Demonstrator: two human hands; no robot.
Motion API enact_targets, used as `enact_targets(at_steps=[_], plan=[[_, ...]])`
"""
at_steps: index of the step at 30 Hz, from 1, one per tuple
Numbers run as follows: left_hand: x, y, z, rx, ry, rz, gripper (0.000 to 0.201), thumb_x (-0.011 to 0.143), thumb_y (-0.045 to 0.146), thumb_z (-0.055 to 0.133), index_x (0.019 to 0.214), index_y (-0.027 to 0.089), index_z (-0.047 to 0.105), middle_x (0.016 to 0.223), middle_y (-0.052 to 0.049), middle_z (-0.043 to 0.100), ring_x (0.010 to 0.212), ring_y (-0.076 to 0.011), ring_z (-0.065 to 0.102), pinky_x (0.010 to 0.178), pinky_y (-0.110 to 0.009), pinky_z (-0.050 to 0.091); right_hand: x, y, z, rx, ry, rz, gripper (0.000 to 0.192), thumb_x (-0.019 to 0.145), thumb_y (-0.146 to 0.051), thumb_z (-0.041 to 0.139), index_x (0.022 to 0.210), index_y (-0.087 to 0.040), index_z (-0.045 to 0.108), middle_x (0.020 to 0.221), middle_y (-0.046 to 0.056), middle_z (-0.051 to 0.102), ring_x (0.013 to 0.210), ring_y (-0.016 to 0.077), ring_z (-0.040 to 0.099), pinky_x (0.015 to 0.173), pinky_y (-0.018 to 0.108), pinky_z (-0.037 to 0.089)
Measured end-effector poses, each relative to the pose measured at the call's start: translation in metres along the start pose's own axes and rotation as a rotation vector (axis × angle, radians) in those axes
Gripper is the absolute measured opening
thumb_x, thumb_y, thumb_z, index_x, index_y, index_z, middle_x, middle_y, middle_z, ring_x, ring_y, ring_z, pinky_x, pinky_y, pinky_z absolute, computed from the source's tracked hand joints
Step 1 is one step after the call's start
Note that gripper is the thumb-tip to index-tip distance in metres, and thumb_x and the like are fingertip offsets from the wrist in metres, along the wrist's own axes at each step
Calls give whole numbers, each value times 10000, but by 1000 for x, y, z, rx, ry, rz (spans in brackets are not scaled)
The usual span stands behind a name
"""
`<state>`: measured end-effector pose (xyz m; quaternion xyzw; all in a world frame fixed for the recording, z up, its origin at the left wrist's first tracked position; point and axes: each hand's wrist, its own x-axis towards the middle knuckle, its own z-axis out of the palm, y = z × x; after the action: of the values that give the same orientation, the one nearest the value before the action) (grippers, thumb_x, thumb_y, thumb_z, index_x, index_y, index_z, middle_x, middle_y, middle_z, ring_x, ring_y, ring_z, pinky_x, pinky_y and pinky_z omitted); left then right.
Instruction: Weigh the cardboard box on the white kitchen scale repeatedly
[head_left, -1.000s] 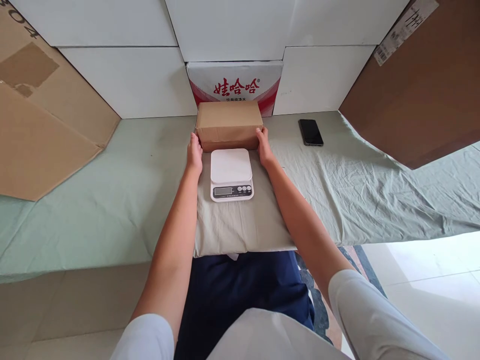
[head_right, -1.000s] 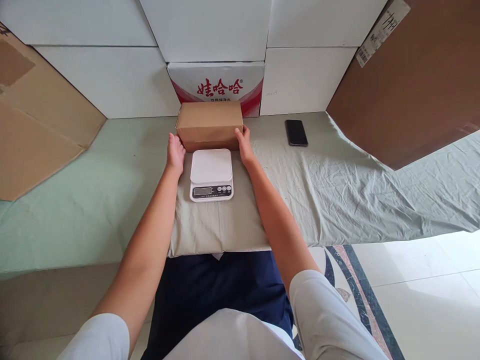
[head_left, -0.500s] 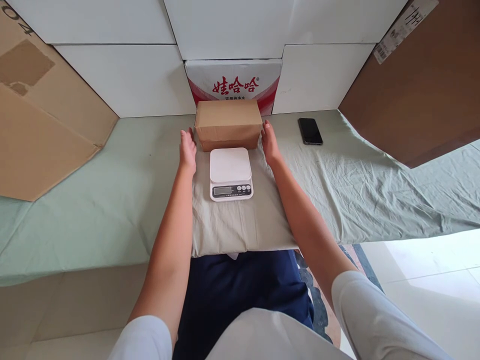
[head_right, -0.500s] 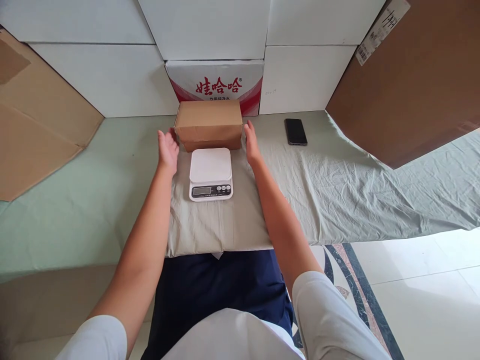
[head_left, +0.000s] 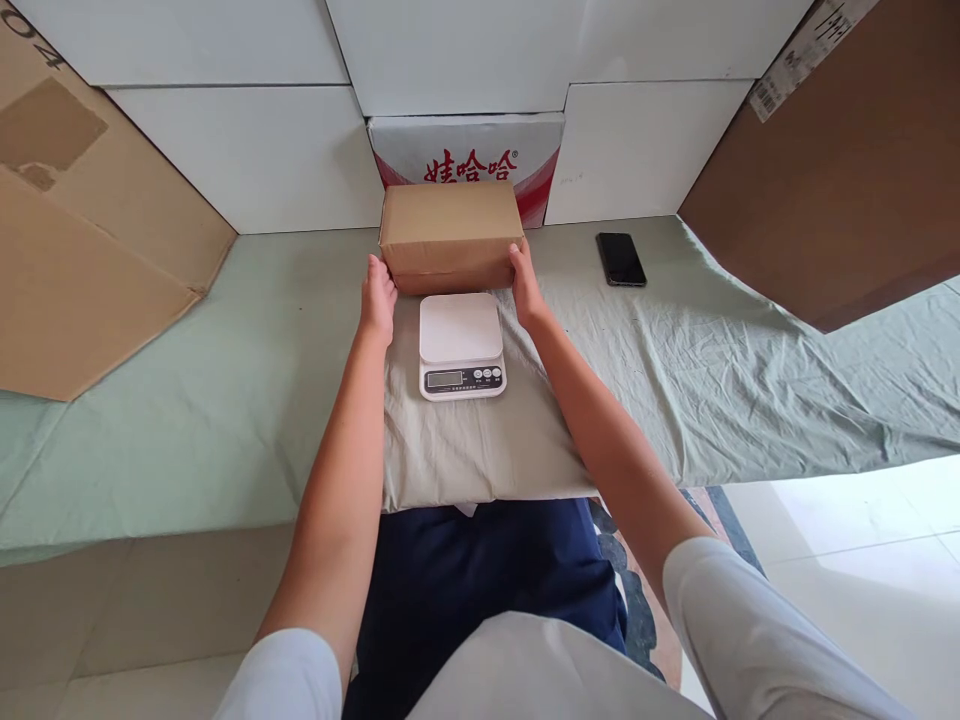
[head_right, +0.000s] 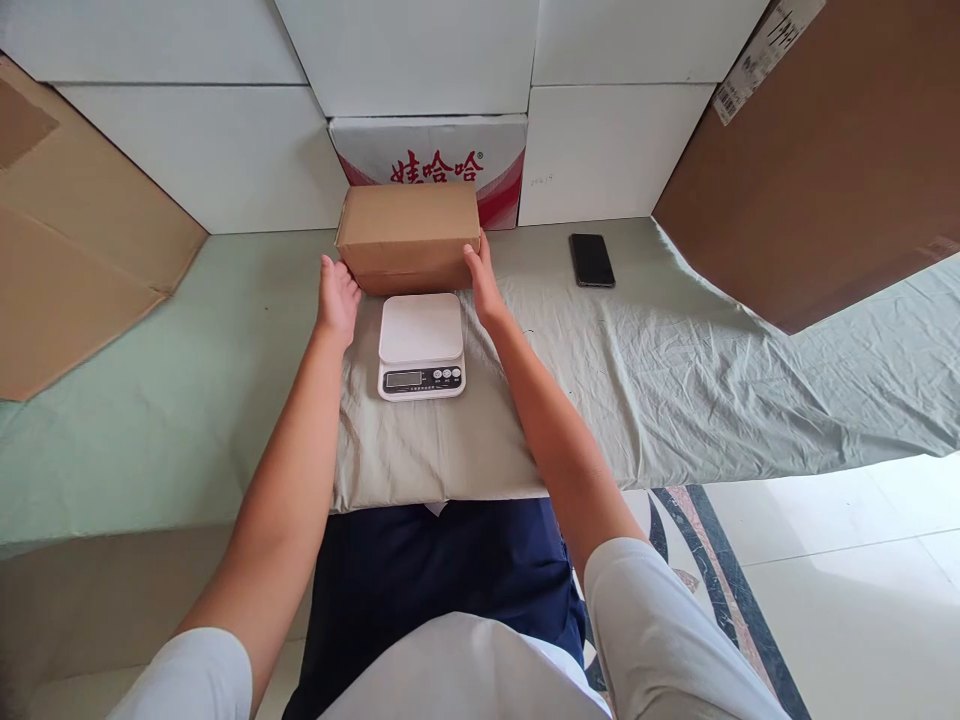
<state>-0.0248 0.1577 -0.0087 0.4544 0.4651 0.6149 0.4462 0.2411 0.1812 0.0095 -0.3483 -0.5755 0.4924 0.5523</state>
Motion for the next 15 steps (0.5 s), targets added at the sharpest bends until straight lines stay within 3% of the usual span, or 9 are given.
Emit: enact_targets(at_steps=[4, 7, 11, 15], plan=[[-9, 24, -2, 17, -43, 99, 1044, 921, 1036, 411, 1599, 287, 675, 1839, -138, 509, 1788, -343, 373, 1479, -518, 269, 4, -21, 0, -41, 8, -121, 1035, 853, -1024, 472, 1703, -435, 422, 1869, -74, 461, 1839, 279, 285, 1558, 523, 230], [-29, 44, -1, 18, -62, 176, 985, 874, 1064, 478, 1512, 361, 740, 1768, -70, 605, 1792, -349, 362, 1488, -499, 247, -9, -45, -1, -109, -12, -159, 1000, 904, -1013, 438, 1739, -466, 372, 1883, -84, 420, 1860, 309, 222, 1549, 585, 221], [-73, 60, 2, 33, -65, 217, 1022, 827, 1084, 533, 1482, 336, 770, 1703, -66, 667, 1792, -405, 347, 1494, -552, 233, -53, -70, -3, -164, -10, -167, 964, 944, -969, 476, 1775, -531, 256, 1942, -134, 262, 1895, 293, 16, 1550, 631, 146], [-123, 63, 1, 61, -48, 199, 988, 861, 1066, 508, 1472, 340, 783, 1677, -80, 689, 1789, -415, 352, 1497, -583, 245, -107, -78, -4, -97, -63, -132, 976, 955, -900, 581, 1785, -541, 216, 1971, -139, 184, 1893, 294, 43, 1573, 581, 97]])
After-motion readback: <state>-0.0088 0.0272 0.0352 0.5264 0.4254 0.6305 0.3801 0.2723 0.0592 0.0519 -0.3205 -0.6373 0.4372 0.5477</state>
